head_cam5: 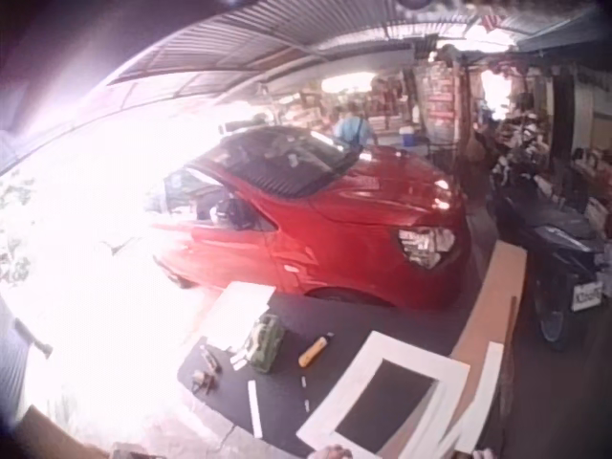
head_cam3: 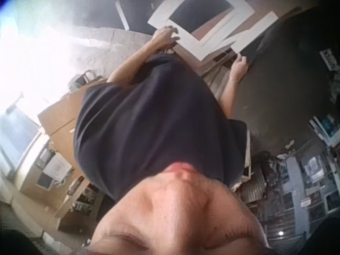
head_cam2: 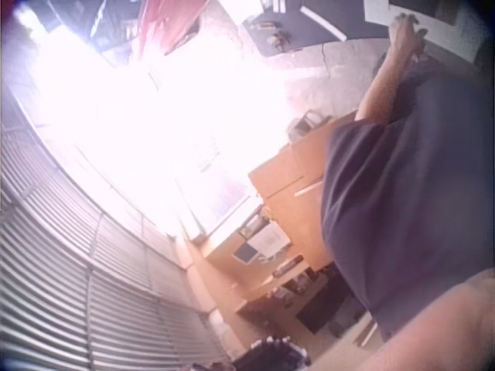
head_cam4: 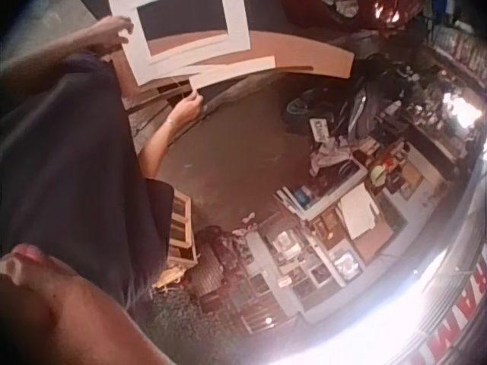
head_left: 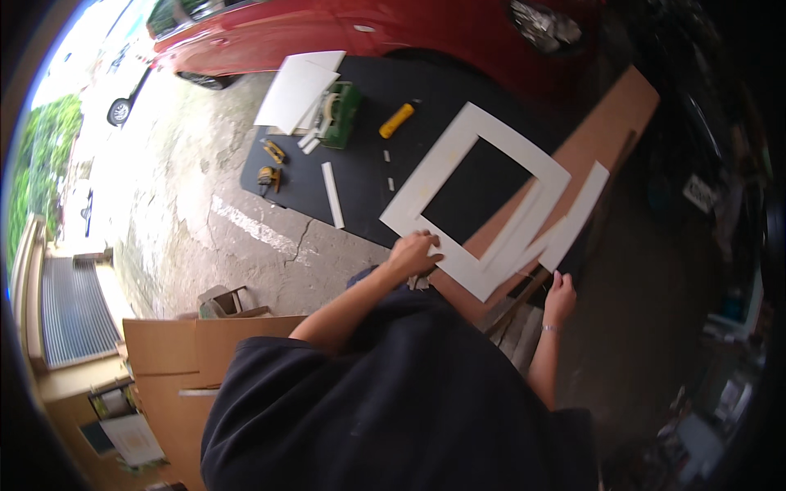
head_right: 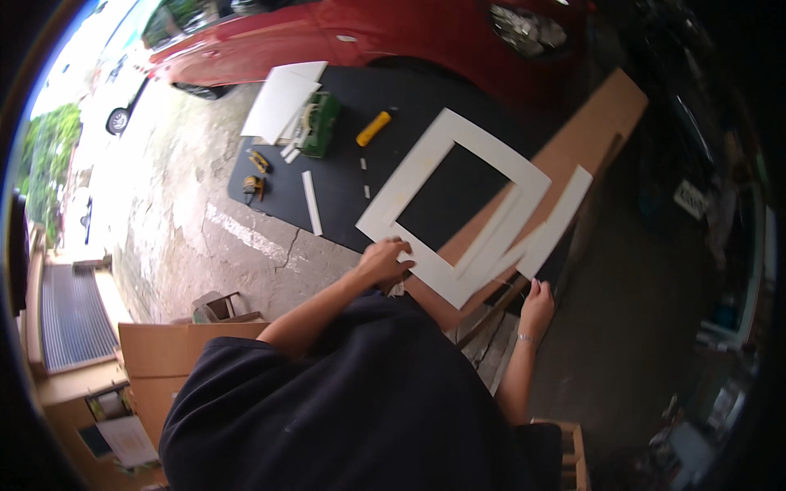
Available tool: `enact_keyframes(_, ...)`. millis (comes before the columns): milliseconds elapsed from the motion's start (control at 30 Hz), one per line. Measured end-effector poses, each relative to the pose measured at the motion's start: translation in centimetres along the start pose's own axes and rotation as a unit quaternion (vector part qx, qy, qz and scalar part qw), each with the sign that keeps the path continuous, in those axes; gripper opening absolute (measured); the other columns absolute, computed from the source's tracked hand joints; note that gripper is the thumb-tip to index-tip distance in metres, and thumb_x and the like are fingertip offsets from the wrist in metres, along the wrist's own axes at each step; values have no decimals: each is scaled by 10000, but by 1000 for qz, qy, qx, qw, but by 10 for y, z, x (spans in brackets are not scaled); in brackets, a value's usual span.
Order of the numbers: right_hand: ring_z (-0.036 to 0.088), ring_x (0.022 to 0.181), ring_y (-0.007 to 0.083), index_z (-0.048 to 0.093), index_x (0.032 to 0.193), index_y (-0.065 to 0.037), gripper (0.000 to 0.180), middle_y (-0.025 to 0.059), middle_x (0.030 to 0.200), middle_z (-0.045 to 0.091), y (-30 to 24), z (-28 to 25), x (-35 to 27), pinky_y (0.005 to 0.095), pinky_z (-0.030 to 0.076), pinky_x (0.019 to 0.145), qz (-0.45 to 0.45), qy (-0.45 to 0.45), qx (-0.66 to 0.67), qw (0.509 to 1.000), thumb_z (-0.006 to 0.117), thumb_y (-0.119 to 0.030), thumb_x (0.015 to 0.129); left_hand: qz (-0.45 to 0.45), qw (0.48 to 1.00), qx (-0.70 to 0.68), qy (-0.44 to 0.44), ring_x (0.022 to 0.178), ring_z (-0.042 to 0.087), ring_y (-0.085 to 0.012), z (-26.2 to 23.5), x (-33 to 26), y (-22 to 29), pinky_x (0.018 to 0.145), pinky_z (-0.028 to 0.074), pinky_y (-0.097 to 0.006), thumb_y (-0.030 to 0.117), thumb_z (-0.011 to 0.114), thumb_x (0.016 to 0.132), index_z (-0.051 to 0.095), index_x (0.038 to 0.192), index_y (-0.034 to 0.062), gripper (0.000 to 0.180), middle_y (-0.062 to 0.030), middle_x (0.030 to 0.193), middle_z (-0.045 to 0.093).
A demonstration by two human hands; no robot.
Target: The person assembles a white rectangular frame by attaching black strips to its edges using a utility knife and tape. They repeatedly align, cut, and secure the strips while adjusting the frame on a work surface.
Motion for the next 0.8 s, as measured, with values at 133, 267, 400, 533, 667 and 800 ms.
enact_keyframes(133, 651, 914, 435, 585, 939, 3, 204, 240, 916, 678, 33, 20, -2, 518, 514, 736, 15, -40, -11, 999, 567, -186, 1013, 140, 977, 162, -13, 1451, 377, -305, 35, 2, -20, 1165, 373, -415, 329, 825, 778, 522, 1417, 117, 738, -117, 1565, 404)
enact_keyframes(267, 683, 859, 433, 618, 933, -32, 245, 218, 875, 707, 31, 12, 1, 512, 543, 686, 53, -59, -59, 995, 628, -272, 982, 204, 957, 207, -12, 1497, 307, -304, 58, 8, -14, 1232, 270, -429, 361, 849, 748, 366, 1534, 103, 958, -137, 1618, 316)
enact_keyframes(400, 685, 833, 428, 618, 928, -53, 255, 214, 863, 707, 5, -8, 4, 512, 554, 676, 21, -98, -111, 989, 590, -295, 1003, 219, 953, 208, 2, 1468, 346, -304, 57, 21, -7, 1228, 273, -431, 398, 880, 692, 388, 1510, 68, 1010, -128, 1547, 401)
enact_keyframes(533, 686, 829, 427, 601, 944, -48, 246, 210, 885, 711, 22, -1, -1, 516, 555, 677, 5, -64, -76, 995, 570, -283, 1008, 237, 953, 188, -33, 1374, 434, -299, 43, 33, 5, 1210, 307, -435, 361, 910, 649, 432, 1470, 65, 995, -127, 1392, 492)
enact_keyframes(667, 677, 821, 439, 591, 956, -33, 219, 219, 884, 706, -24, -4, 0, 530, 549, 692, 48, -53, -55, 996, 560, -245, 1003, 271, 927, 255, -45, 1366, 442, -302, 42, 36, -5, 1191, 339, -427, 321, 912, 620, 430, 1475, 67, 1014, -121, 1381, 494)
enact_keyframes(800, 683, 874, 404, 602, 991, -14, 301, 210, 921, 683, -103, 38, 3, 492, 566, 687, 3, -43, 72, 996, 666, -305, 948, 285, 921, 264, -27, 1360, 450, -303, 41, 35, -6, 1177, 354, -423, 269, 897, 630, 426, 1479, 64, 993, -125, 1394, 492)
Point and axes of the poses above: each hand's wrist, its own x-axis towards the middle knuckle, its own z-axis out of the palm, y = z × x, the point moved 5 cm from there along x, towards the middle knuckle
